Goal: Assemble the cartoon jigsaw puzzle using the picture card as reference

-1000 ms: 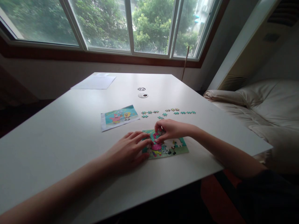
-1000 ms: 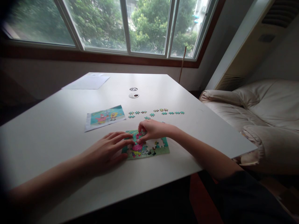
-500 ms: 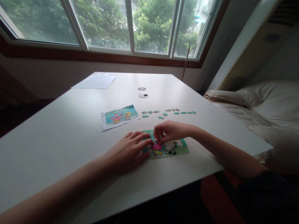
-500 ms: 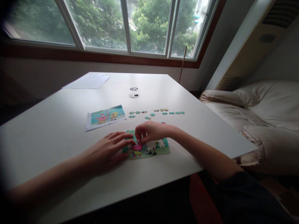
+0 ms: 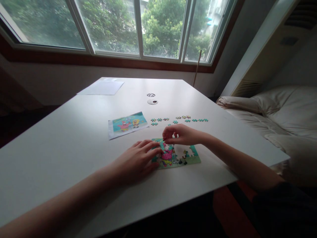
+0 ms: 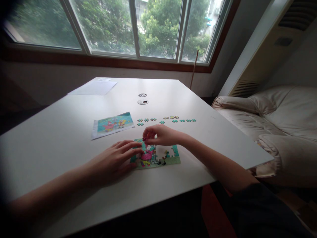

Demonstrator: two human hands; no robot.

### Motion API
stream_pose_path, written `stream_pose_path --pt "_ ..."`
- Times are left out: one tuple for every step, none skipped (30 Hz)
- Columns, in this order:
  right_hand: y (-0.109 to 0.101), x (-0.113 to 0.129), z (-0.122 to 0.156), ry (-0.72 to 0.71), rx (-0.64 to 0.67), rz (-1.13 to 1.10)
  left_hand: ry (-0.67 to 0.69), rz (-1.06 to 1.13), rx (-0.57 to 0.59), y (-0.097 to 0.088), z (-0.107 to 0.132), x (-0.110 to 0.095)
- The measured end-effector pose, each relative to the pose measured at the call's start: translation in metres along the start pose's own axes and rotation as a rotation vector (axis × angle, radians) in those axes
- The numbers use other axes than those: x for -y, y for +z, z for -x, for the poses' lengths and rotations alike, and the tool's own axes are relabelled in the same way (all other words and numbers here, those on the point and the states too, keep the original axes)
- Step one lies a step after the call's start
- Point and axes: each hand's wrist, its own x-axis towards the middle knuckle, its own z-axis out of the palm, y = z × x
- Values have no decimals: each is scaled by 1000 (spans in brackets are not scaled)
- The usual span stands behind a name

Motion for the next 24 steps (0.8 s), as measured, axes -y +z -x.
stream_pose_path --pt "0 0 0 -7 2 16 2 0 -2 0 0 0" --pt "0 1 0 -19 2 35 5 0 -6 0 0 0" --pt "0 1 0 -32 1 54 8 1 -10 0 0 0" --pt "0 1 0 -45 2 72 10 2 -13 0 0 0" --pt "0 1 0 -54 4 89 12 2 -12 0 0 0" --pt "0 0 0 -58 8 101 12 3 -6 0 0 0" --pt "0 0 0 -53 13 109 11 5 -1 0 0 0" --pt "1 0 0 -37 18 113 10 7 0 0 -1 0" --pt "1 -1 0 -16 23 115 10 9 -2 0 -1 1" --pt "1 -1 0 7 26 113 8 10 -5 0 -1 1" --pt "1 -2 0 27 29 108 8 10 -6 0 -1 1" --pt "0 -2 0 41 31 101 6 8 -6 0 -1 1" --pt "0 -3 0 48 31 98 5 5 -4 0 -1 0" --pt "0 -3 0 49 31 98 5 3 1 0 -1 0" --pt "0 -4 -1 48 29 105 4 1 6 0 -1 0" --pt "-1 -4 -1 48 27 117 3 -1 10 -1 -1 0" --pt "-1 -5 -1 47 27 132 2 -3 13 -1 0 -1" --pt "-1 -5 -2 46 25 147 0 -5 16 -1 0 -1" --pt "-1 -5 -2 44 24 155 0 -6 18 -1 0 -1" --pt "-1 -6 -2 40 20 158 1 -6 19 -2 0 -1" --pt "-1 -6 -2 36 15 155 3 -5 20 -2 0 -1" --pt "-1 -6 -2 34 10 154 5 -2 18 -1 0 0" --pt "-1 -6 -2 35 5 154 8 1 12 -1 0 0" --pt "0 -6 -2 37 -2 157 10 3 5 -1 0 0"
